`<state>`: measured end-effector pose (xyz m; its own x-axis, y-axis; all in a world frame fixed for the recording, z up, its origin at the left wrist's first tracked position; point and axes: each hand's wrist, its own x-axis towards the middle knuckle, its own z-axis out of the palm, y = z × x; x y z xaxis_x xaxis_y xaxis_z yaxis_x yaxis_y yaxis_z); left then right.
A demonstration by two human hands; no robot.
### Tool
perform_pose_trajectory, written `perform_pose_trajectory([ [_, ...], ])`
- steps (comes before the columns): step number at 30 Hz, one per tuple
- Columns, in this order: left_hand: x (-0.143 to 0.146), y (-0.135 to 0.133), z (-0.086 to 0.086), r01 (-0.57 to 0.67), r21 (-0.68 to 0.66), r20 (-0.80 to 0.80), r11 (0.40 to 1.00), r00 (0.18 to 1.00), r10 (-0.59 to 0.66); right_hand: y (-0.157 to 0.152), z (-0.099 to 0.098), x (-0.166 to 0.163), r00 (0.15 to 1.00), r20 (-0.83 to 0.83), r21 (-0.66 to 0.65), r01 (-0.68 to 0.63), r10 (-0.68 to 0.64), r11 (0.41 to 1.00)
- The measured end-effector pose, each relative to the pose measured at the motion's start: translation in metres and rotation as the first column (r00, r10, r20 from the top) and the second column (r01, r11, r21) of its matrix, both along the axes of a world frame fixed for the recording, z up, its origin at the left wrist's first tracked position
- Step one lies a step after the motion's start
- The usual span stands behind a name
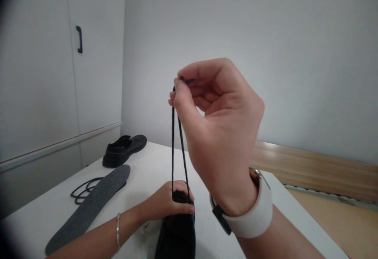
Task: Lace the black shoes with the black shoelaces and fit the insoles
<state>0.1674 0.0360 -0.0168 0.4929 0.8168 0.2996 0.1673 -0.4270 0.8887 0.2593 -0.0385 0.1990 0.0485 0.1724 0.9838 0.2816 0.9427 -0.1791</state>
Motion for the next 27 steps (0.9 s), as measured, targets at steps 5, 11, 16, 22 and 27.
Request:
perform_pose_trajectory([
  [5, -0.005, 0.01, -0.003, 0.072, -0.019, -0.004, 0.997, 0.997, -0.072, 0.008, 0.002, -0.002, 0.996, -0.069, 0.092, -0.054, 0.061, 0.994],
  [11, -0.007, 0.008, 0.002, -0.014, -0.024, 0.023, 1.0, 1.0, 0.015, 0.028, -0.001, 0.017, 0.988, -0.147, 0.059, -0.043, 0.051, 0.997],
  [16, -0.01, -0.028, 0.079, -0.437, 0.468, 0.385, 0.768, 0.883, 0.268, 0.029, 0.0, 0.032, 0.991, -0.136, 0.019, 0.005, -0.002, 1.0],
  [22, 0.002, -0.046, 0.165, -0.447, 0.742, 0.363, 0.499, 0.894, 0.26, 0.018, -0.002, 0.031, 0.998, -0.069, 0.009, -0.005, 0.005, 1.0],
  [27, 0.006, -0.042, 0.182, -0.439, 0.815, 0.298, 0.378, 0.877, 0.377, 0.007, -0.006, 0.035, 0.998, -0.043, -0.089, -0.054, 0.05, 0.995],
])
